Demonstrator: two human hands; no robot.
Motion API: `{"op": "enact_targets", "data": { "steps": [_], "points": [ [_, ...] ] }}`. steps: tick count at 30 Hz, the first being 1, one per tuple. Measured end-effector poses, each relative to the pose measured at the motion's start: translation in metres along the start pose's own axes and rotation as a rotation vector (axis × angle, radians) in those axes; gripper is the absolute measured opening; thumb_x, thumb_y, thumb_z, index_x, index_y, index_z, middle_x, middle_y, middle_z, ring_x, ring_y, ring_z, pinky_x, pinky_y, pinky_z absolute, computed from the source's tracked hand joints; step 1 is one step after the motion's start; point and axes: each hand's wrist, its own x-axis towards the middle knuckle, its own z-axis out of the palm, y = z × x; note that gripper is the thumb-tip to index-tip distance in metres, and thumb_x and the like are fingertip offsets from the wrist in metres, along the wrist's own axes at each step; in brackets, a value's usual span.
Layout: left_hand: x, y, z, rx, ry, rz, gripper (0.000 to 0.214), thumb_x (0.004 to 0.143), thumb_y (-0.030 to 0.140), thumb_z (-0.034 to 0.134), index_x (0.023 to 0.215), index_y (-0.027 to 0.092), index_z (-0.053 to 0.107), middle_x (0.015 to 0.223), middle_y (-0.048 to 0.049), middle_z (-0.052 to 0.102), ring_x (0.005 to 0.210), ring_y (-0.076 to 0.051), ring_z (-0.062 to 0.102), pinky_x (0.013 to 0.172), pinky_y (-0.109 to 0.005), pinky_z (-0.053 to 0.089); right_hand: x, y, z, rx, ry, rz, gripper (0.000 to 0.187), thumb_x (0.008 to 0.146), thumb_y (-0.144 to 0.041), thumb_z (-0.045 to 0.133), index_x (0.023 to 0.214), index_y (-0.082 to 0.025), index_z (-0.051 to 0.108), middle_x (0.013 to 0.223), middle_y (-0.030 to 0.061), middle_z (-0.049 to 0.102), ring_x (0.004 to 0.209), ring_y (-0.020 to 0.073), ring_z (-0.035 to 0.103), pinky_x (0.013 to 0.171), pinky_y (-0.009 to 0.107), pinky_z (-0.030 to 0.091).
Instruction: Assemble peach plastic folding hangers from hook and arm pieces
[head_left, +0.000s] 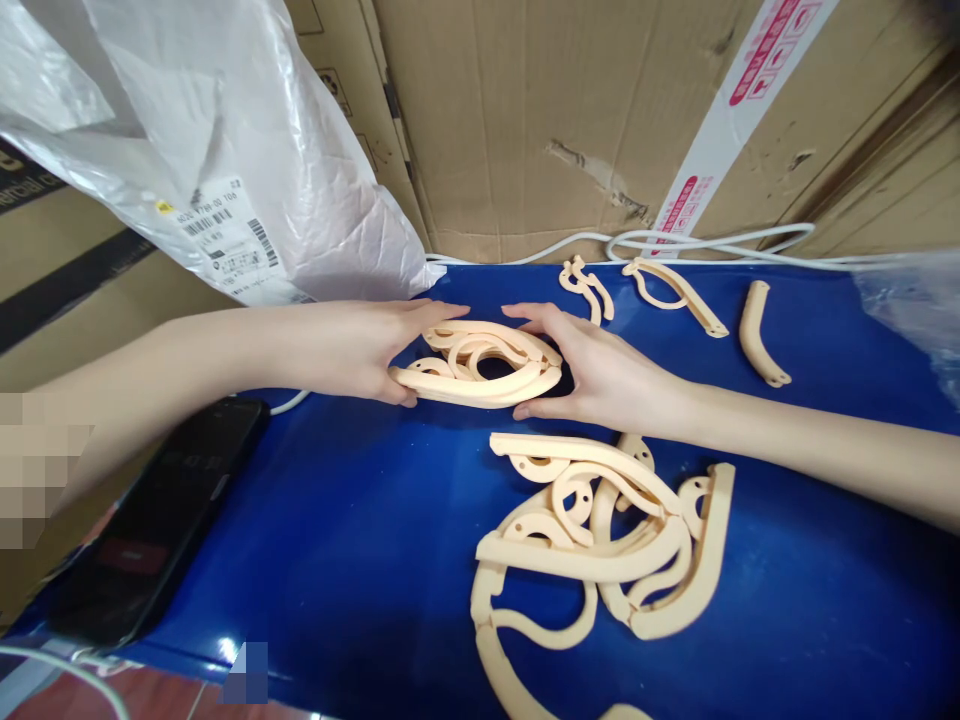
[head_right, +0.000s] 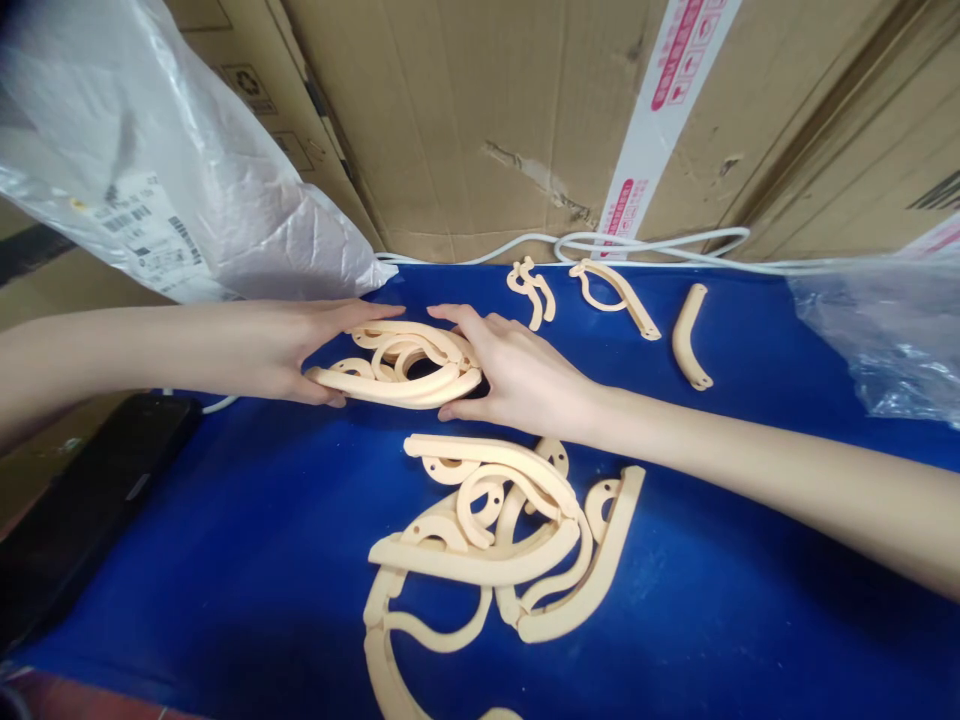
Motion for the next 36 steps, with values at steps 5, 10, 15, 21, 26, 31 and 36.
{"op": "enact_targets", "data": {
  "steps": [5, 10, 15, 21, 26, 31, 36],
  "points": [
    [-0.001, -0.001, -0.001, -0.025, -0.008, 0.003, 0.099, 0.084, 0.047, 0.068, 0.162, 0.021, 0.014, 0.162, -0.0149, 0.037, 0.140, -0.032, 0.048, 0.115, -0.046, 0.040, -0.005, 0.006, -0.001, 0.039, 0.008, -0.018, 0.083, 0.079, -0.043, 0.080, 0.147, -0.023, 0.036, 0.140, 0.0120, 0.062, 0.127, 0.0319, 0.060, 0.104, 0.052, 0.049],
    [0.003, 0.000, -0.002, -0.046, -0.001, 0.058, 0.097, 0.085, 0.049, 0.069, 0.161, 0.022, 0.016, 0.162, -0.0144, 0.037, 0.142, -0.031, 0.047, 0.116, -0.045, 0.040, -0.004, 0.007, 0.006, 0.012, 0.014, -0.070, 0.100, 0.081, -0.048, 0.078, 0.155, -0.018, 0.018, 0.140, 0.0196, 0.058, 0.129, 0.0346, 0.057, 0.107, 0.057, 0.046],
    [0.005, 0.002, -0.002, -0.075, 0.004, 0.071, 0.098, 0.084, 0.053, 0.070, 0.161, 0.022, 0.017, 0.163, -0.0123, 0.036, 0.143, -0.030, 0.045, 0.116, -0.040, 0.040, 0.001, 0.013, 0.011, 0.054, 0.029, -0.123, 0.110, 0.081, -0.054, 0.076, 0.156, -0.012, 0.007, 0.141, 0.0259, 0.053, 0.134, 0.0346, 0.052, 0.111, 0.057, 0.042],
    [0.005, 0.001, -0.001, -0.067, 0.007, 0.052, 0.096, 0.084, 0.051, 0.069, 0.160, 0.019, 0.019, 0.162, -0.0137, 0.038, 0.140, -0.031, 0.048, 0.115, -0.043, 0.041, 0.005, 0.015, 0.014, 0.137, 0.017, -0.115, 0.122, 0.075, -0.058, 0.079, 0.157, -0.015, -0.001, 0.139, 0.0254, 0.052, 0.136, 0.0343, 0.050, 0.112, 0.058, 0.040],
    [0.007, 0.001, 0.000, -0.076, 0.013, 0.062, 0.097, 0.082, 0.052, 0.070, 0.160, 0.021, 0.021, 0.161, -0.0130, 0.039, 0.140, -0.033, 0.048, 0.115, -0.044, 0.040, 0.003, 0.010, 0.005, 0.195, 0.035, -0.116, 0.133, 0.072, -0.058, 0.081, 0.159, -0.015, -0.010, 0.152, 0.0266, 0.040, 0.144, 0.0329, 0.041, 0.115, 0.054, 0.039],
    [0.006, 0.004, 0.001, -0.076, 0.048, 0.047, 0.100, 0.080, 0.053, 0.072, 0.159, 0.018, 0.023, 0.161, -0.0126, 0.040, 0.141, -0.031, 0.047, 0.116, -0.044, 0.039, -0.024, -0.020, -0.035, -0.122, 0.113, -0.219, 0.071, 0.096, -0.040, 0.058, 0.152, -0.006, 0.030, 0.155, 0.0236, 0.040, 0.145, 0.0292, 0.038, 0.119, 0.050, 0.034],
    [0.002, 0.018, -0.002, -0.093, 0.109, 0.018, 0.089, 0.085, 0.046, 0.070, 0.157, 0.018, 0.026, 0.157, -0.0116, 0.045, 0.139, -0.030, 0.050, 0.114, -0.049, 0.039, -0.077, -0.056, -0.040, -0.341, -0.045, -0.154, 0.086, 0.078, -0.069, 0.070, 0.140, -0.013, 0.050, 0.134, 0.0174, 0.061, 0.118, 0.0339, 0.060, 0.093, 0.050, 0.052]
  ]
}}
